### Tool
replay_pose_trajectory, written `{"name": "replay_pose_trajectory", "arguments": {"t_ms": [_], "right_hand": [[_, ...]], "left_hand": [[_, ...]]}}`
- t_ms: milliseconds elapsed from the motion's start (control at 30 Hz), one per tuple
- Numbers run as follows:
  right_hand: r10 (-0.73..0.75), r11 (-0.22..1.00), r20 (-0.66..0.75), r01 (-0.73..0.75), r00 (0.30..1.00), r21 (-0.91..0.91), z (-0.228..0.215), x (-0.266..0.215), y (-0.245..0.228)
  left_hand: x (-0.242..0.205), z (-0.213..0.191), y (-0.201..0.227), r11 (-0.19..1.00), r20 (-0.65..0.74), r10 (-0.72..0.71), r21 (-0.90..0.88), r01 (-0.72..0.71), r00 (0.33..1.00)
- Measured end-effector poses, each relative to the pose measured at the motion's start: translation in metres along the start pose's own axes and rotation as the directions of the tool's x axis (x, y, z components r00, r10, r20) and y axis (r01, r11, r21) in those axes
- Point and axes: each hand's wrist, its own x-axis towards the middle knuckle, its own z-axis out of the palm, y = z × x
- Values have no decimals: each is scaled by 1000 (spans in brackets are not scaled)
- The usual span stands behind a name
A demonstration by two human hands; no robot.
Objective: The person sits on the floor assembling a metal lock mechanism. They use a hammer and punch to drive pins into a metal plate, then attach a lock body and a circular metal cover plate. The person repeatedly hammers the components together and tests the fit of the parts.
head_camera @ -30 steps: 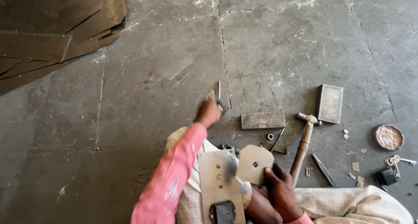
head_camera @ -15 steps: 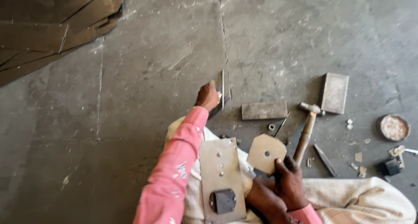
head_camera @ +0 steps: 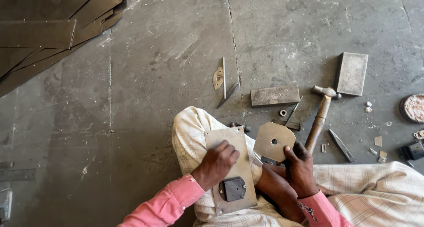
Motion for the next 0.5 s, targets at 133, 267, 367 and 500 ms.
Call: {"name": "replay_pose_trajectory", "arguments": {"t_ms": [133, 267, 367, 500], "right_hand": [[10, 1000, -17, -10, 1000, 15, 4, -6, -8], [41, 999, -34, -42, 999, -19, 7, -11, -16], [40, 996, 24, -38, 999, -76, 12, -9, -18], [117, 979, 26, -111, 993, -172, 15, -14, -12]], "left_hand": [[-1, -1, -8, 996, 79, -90, -10, 91, 993], [4, -9, -6, 993, 81, -95, -64, 100, 992], [16, -29, -19, 994, -63, -111, 4, 111, 992], [24, -47, -34, 930, 179, -354, 172, 325, 918]]}}
